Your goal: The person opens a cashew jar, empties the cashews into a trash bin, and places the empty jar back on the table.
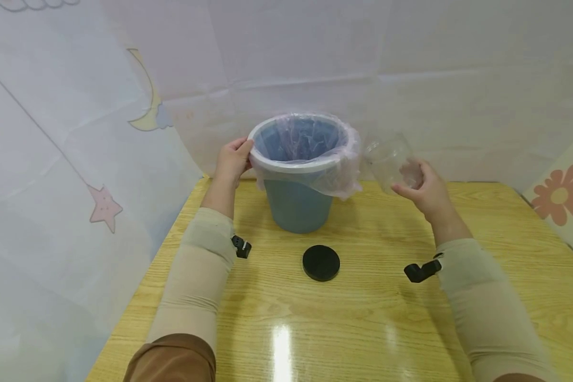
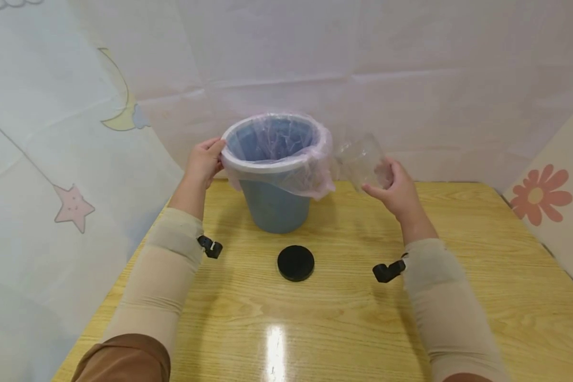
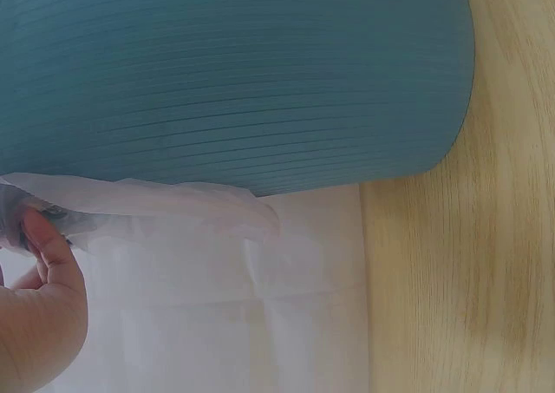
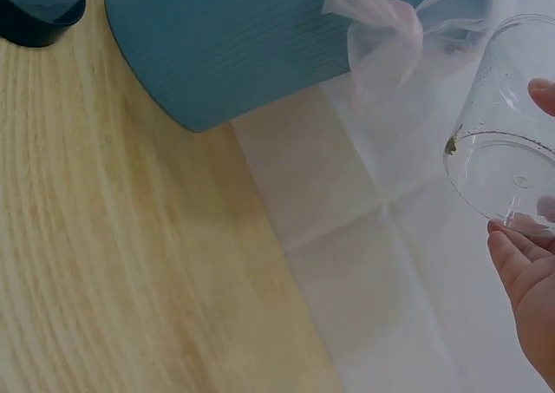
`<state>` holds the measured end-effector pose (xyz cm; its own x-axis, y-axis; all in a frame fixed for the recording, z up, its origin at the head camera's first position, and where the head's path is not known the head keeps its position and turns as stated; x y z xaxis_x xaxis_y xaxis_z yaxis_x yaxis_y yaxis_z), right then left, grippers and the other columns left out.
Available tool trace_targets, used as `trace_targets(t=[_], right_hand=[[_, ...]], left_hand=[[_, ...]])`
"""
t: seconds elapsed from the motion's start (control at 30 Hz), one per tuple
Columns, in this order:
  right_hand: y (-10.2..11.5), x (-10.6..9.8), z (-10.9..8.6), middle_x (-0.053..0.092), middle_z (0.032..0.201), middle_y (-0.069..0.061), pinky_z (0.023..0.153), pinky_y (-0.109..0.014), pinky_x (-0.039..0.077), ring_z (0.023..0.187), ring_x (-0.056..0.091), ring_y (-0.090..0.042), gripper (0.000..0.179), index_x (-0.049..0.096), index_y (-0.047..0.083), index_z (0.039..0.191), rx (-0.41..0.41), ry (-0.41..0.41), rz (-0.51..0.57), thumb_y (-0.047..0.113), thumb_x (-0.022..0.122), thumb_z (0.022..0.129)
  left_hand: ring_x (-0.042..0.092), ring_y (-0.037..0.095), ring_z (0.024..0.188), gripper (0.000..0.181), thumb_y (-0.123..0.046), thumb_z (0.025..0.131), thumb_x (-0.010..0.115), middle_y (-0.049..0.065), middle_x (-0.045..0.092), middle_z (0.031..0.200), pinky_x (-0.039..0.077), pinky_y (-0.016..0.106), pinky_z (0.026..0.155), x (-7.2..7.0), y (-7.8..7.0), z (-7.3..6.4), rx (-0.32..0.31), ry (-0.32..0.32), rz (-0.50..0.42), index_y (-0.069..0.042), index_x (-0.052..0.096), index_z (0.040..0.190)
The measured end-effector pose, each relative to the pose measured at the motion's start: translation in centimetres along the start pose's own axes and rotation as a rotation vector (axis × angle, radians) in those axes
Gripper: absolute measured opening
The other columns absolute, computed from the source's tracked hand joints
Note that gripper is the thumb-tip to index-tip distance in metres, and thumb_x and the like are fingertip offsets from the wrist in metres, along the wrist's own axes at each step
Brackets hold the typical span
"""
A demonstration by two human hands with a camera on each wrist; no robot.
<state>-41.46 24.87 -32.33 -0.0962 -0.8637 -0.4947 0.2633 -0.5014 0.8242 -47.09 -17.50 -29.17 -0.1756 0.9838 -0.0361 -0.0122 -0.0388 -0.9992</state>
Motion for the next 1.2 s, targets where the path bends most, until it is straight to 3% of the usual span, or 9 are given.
trace_targets(t=[0.17,0.3,0.67,0.97,1.2], right_hand=[[-1.3,0.5,-0.2,0.04,0.135,-0.017,0.096,-0.042,0.038,0.122,0.039,-0.033,0.079,0.023,0.007,0.143,0.028,0.013,0.026,0.027,0.069,0.082],[-2.6,1.0,-0.5,0.037,0.136,-0.019,0.097,-0.051,0.034,0.123,0.036,-0.035,0.082,0.023,0.005,0.143,0.057,0.019,0.012,0.032,0.07,0.081],[-5.4,3.0,-1.3,0.04,0.134,-0.021,0.094,-0.052,0.036,0.118,0.04,-0.037,0.078,0.029,0.0,0.137,0.12,0.09,-0.013,0.04,0.066,0.082],[-6.7,4.5,-1.6,0.037,0.137,-0.024,0.099,-0.056,0.03,0.123,0.034,-0.042,0.082,0.027,-0.002,0.138,0.123,0.14,-0.018,0.042,0.065,0.082],[-8.1,5.8,-2.0,0.035,0.139,-0.021,0.105,-0.052,0.023,0.129,0.027,-0.04,0.087,0.023,-0.001,0.139,0.182,0.181,0.002,0.041,0.069,0.079]], left_hand=[[0.061,0.015,0.082,0.036,-0.029,0.09,0.058,0.005,0.061,0.112,0.052,0.029,0.077,0.0,0.0,0.0,-0.001,0.002,-0.006,-0.016,0.06,0.123],[0.061,0.015,0.081,0.036,-0.029,0.09,0.057,0.005,0.061,0.112,0.052,0.028,0.077,0.0,-0.1,-0.1,-0.002,0.004,-0.005,-0.016,0.059,0.123],[0.06,0.015,0.084,0.037,-0.03,0.09,0.058,0.004,0.06,0.115,0.052,0.028,0.078,-0.1,0.0,-0.2,-0.013,0.001,0.008,-0.016,0.058,0.125],[0.06,0.016,0.087,0.037,-0.031,0.09,0.058,0.003,0.059,0.116,0.052,0.029,0.079,-0.2,0.0,-0.1,-0.021,-0.005,0.004,-0.018,0.059,0.124],[0.06,0.015,0.086,0.037,-0.03,0.09,0.059,0.004,0.06,0.116,0.052,0.028,0.078,-0.2,0.1,-0.1,-0.02,-0.005,-0.009,-0.018,0.059,0.124]])
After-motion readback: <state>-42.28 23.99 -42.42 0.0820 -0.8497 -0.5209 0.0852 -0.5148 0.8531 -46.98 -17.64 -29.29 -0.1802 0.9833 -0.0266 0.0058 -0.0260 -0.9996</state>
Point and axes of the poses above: each hand's wrist, its own z-axis towards the middle knuckle, its own x-axis out of the palm, y = z × x, the point moved 10 cm from there along z, towards the middle knuckle
